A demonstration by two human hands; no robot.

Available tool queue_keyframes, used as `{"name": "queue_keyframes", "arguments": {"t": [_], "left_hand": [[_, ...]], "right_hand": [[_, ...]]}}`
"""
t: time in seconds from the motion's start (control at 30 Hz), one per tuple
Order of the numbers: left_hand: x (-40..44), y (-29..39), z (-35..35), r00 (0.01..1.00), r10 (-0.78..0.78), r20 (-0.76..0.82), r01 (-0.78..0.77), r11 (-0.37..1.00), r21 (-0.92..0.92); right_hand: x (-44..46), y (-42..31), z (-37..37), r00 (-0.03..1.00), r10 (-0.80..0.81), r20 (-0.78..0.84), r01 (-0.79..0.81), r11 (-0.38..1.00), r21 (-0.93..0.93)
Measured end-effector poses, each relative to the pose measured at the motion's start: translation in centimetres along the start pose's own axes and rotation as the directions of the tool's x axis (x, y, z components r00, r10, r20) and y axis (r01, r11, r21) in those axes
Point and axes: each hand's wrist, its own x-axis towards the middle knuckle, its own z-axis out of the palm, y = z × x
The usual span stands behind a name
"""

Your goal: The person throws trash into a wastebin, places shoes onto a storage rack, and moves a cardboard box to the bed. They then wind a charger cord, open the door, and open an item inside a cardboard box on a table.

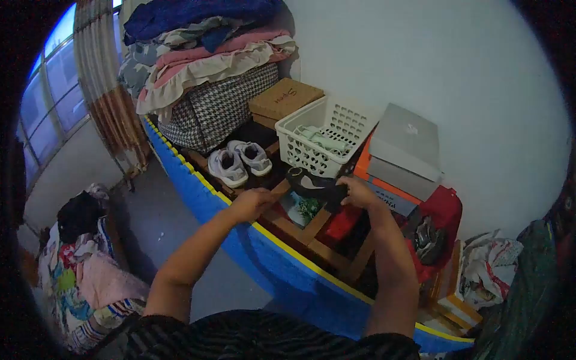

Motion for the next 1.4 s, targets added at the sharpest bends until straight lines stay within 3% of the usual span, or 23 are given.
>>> {"name": "queue_keyframes", "arguments": {"t": [0.07, 0.17, 0.27, 0.37, 0.43, 0.47, 0.53, 0.6, 0.7, 0.83, 0.87, 0.9, 0.97, 1.03, 1.1, 1.13, 1.2, 1.23, 1.27, 1.33, 1.4], "left_hand": [[0.2, 0.1, 0.3, 1.0, 0.004, 0.013, -0.004, 1.0, -0.015], [0.2, 0.8, -0.2, 0.999, 0.024, 0.035, -0.022, 0.999, -0.04], [0.0, 1.2, 0.1, 0.999, 0.033, 0.036, -0.033, 0.999, -0.007], [-0.6, 0.8, 0.1, 0.998, 0.059, 0.018, -0.058, 0.998, -0.027], [-1.2, 1.8, -1.1, 0.999, 0.014, 0.048, -0.012, 0.998, -0.055], [-1.5, 0.6, 0.0, 0.996, 0.049, -0.081, -0.055, 0.996, -0.074], [-2.1, 2.8, -2.1, 0.992, -0.049, -0.113, 0.038, 0.995, -0.096], [-4.2, 4.0, -4.9, 0.968, -0.077, -0.24, 0.064, 0.996, -0.061], [-5.7, 0.7, -3.0, 0.886, -0.193, -0.422, 0.201, 0.979, -0.027], [-11.4, 0.2, -6.5, 0.821, -0.366, -0.437, 0.409, 0.913, 0.005], [-12.9, 0.2, -7.1, 0.804, -0.376, -0.461, 0.446, 0.894, 0.048], [-14.6, 0.0, -7.8, 0.785, -0.387, -0.484, 0.483, 0.871, 0.088], [-18.9, -0.6, -9.9, 0.716, -0.511, -0.476, 0.616, 0.783, 0.086], [-24.1, -0.4, -11.9, 0.634, -0.615, -0.469, 0.731, 0.675, 0.103], [-30.1, -0.2, -12.7, 0.584, -0.588, -0.56, 0.767, 0.625, 0.143], [-33.2, -0.2, -13.6, 0.562, -0.571, -0.599, 0.782, 0.602, 0.161], [-39.4, 1.0, -15.9, 0.445, -0.682, -0.581, 0.871, 0.479, 0.106], [-43.3, 0.5, -16.1, 0.43, -0.619, -0.657, 0.876, 0.461, 0.139], [-47.0, 0.0, -16.3, 0.415, -0.55, -0.724, 0.881, 0.442, 0.17], [-52.8, 2.1, -19.0, 0.274, -0.717, -0.641, 0.958, 0.263, 0.114], [-58.5, 2.6, -19.7, 0.182, -0.698, -0.693, 0.983, 0.152, 0.104]], "right_hand": [[-0.4, -1.7, -0.1, 1.0, -0.007, 0.021, 0.009, 0.989, -0.145], [-0.3, -1.2, 0.6, 0.989, -0.148, -0.022, 0.143, 0.979, -0.146], [0.0, -0.3, 0.9, 0.979, -0.203, -0.01, 0.191, 0.937, -0.294], [1.1, 3.6, 1.7, 0.951, -0.294, -0.099, 0.25, 0.916, -0.315], [0.0, 0.7, 1.6, 0.943, -0.303, -0.141, 0.207, 0.861, -0.464], [-0.6, -1.5, 1.2, 0.935, -0.317, -0.159, 0.189, 0.824, -0.533], [-1.0, -6.5, 0.8, 0.928, -0.256, -0.272, 0.092, 0.862, -0.498], [0.8, -12.4, 1.9, 0.886, -0.374, -0.272, 0.193, 0.834, -0.518], [2.4, -17.7, 4.2, 0.835, -0.511, -0.205, 0.373, 0.799, -0.472], [4.6, -25.4, 10.0, 0.744, -0.667, -0.03, 0.606, 0.694, -0.39], [5.0, -26.9, 11.5, 0.796, -0.605, 0.031, 0.571, 0.732, -0.371], [5.3, -28.3, 13.4, 0.774, -0.628, 0.075, 0.61, 0.71, -0.351], [5.9, -31.4, 17.9, 0.723, -0.675, 0.146, 0.68, 0.66, -0.319], [7.7, -32.6, 24.3, 0.608, -0.77, 0.191, 0.793, 0.58, -0.187], [5.7, -37.0, 29.0, 0.656, -0.682, 0.323, 0.754, 0.609, -0.245], [5.8, -38.6, 32.1, 0.594, -0.741, 0.314, 0.801, 0.58, -0.148], [5.4, -42.3, 38.7, 0.496, -0.805, 0.327, 0.854, 0.519, -0.017], [4.6, -44.7, 41.6, 0.46, -0.817, 0.348, 0.868, 0.496, 0.016], [3.8, -46.9, 44.1, 0.451, -0.815, 0.363, 0.868, 0.495, 0.033], [2.2, -51.4, 49.0, 0.432, -0.811, 0.395, 0.867, 0.494, 0.068], [1.3, -54.8, 53.6, 0.39, -0.842, 0.373, 0.87, 0.47, 0.149]]}}
